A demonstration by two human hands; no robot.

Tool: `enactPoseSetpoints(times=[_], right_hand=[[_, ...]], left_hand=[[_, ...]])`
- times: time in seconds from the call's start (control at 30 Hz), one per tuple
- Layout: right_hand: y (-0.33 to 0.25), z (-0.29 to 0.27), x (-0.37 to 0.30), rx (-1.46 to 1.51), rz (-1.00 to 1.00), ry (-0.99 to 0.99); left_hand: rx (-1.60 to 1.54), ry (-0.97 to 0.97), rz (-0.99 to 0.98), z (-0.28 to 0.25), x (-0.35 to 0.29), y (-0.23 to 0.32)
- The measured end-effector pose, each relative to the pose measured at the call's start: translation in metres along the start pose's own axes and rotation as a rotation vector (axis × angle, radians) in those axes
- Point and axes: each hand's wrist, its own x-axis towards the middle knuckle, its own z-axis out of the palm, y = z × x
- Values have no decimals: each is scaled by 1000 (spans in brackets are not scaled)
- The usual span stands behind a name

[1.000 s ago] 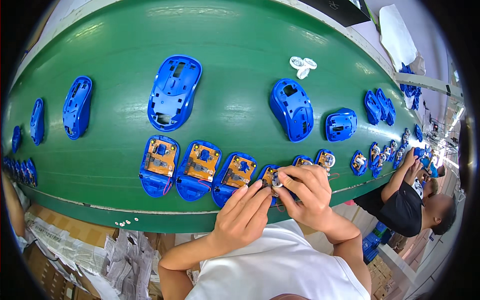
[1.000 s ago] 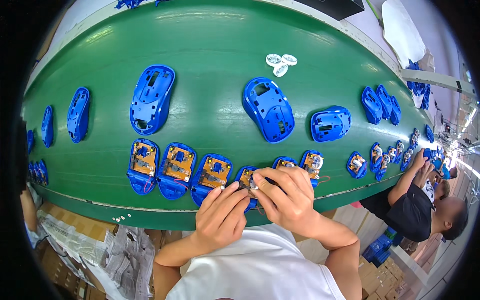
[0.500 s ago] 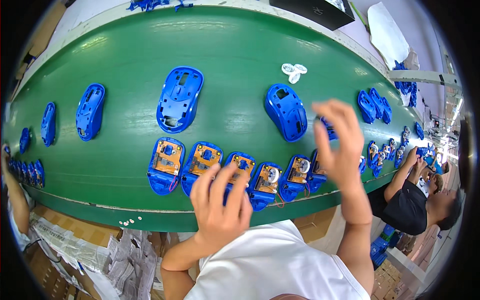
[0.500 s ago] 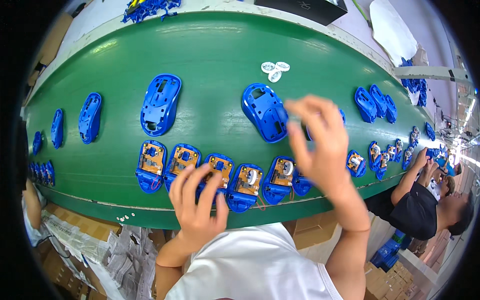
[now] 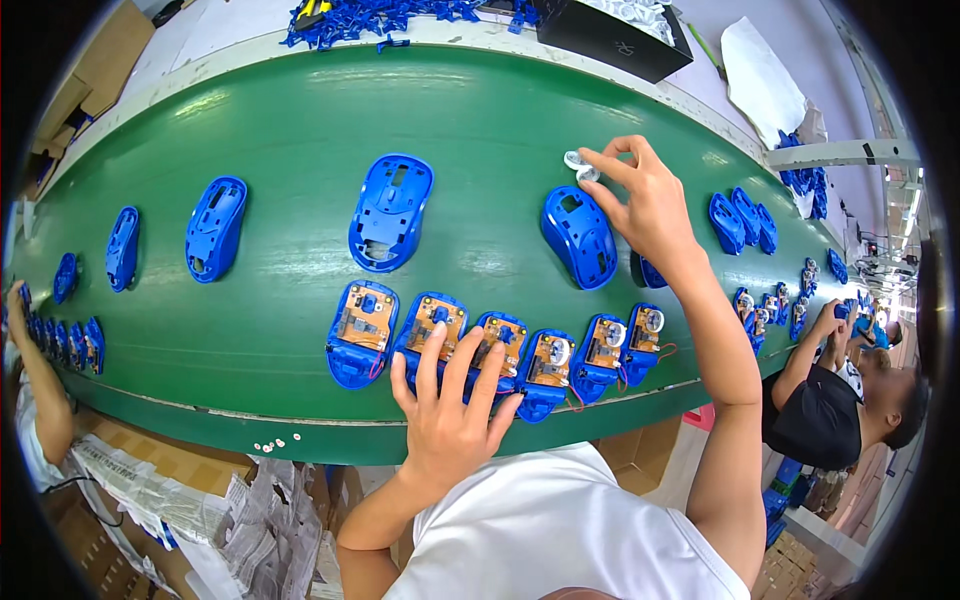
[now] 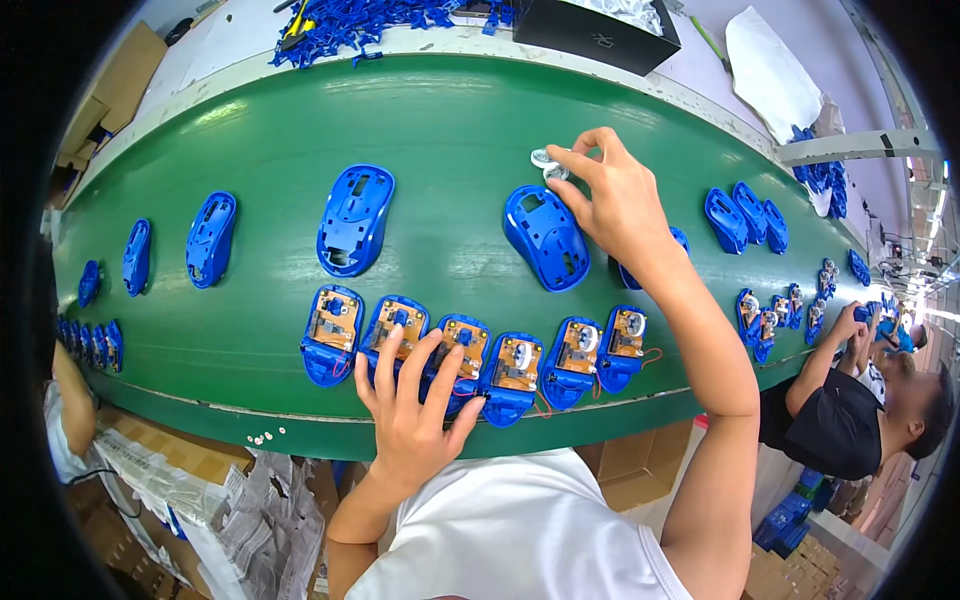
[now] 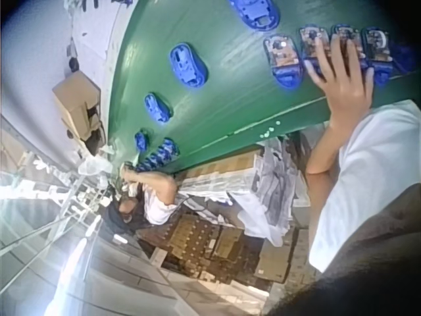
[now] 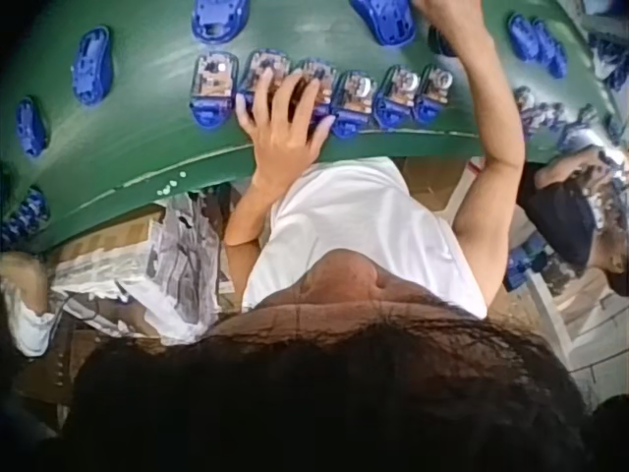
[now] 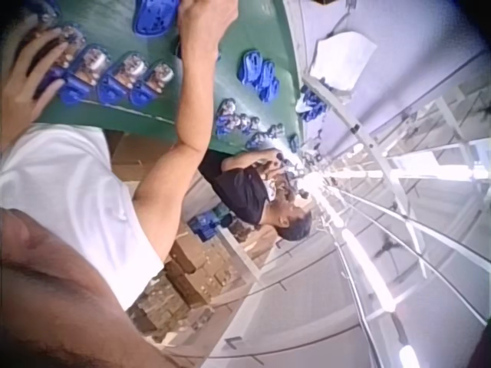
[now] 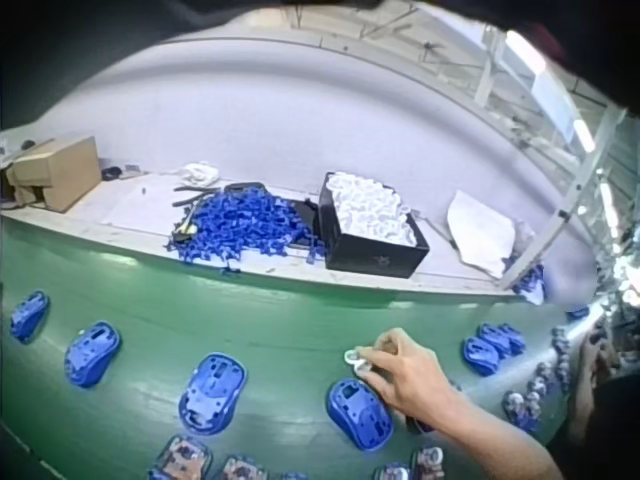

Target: Assembling components into blue plastic casings at an assembly line.

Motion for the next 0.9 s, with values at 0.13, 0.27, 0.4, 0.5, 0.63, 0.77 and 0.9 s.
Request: enactPoseSetpoints(times=[0.13, 0.27, 0.4, 0.5, 0.63, 0.77, 0.9], right_hand=[[-2, -6, -10, 93, -2, 97], [-21, -17, -27, 256, 23, 253], [-70, -27, -59, 396, 36, 154], [-100, -12, -88, 531, -10, -2], [-113, -4, -94, 571, 6, -28], [-114, -1, -97, 563, -39, -20], [-114, 2, -101, 531, -70, -53]], left_hand=[[-45, 18, 27, 1, 0, -4], [-78, 28, 52, -2, -4, -8], [-56, 62, 59, -3, -4, -10], [-67, 9, 37, -6, -1, -7], [-53, -20, 38, -8, -1, -6], [-24, -12, 45, -5, -2, -5], [0, 11, 35, 1, -4, -3]])
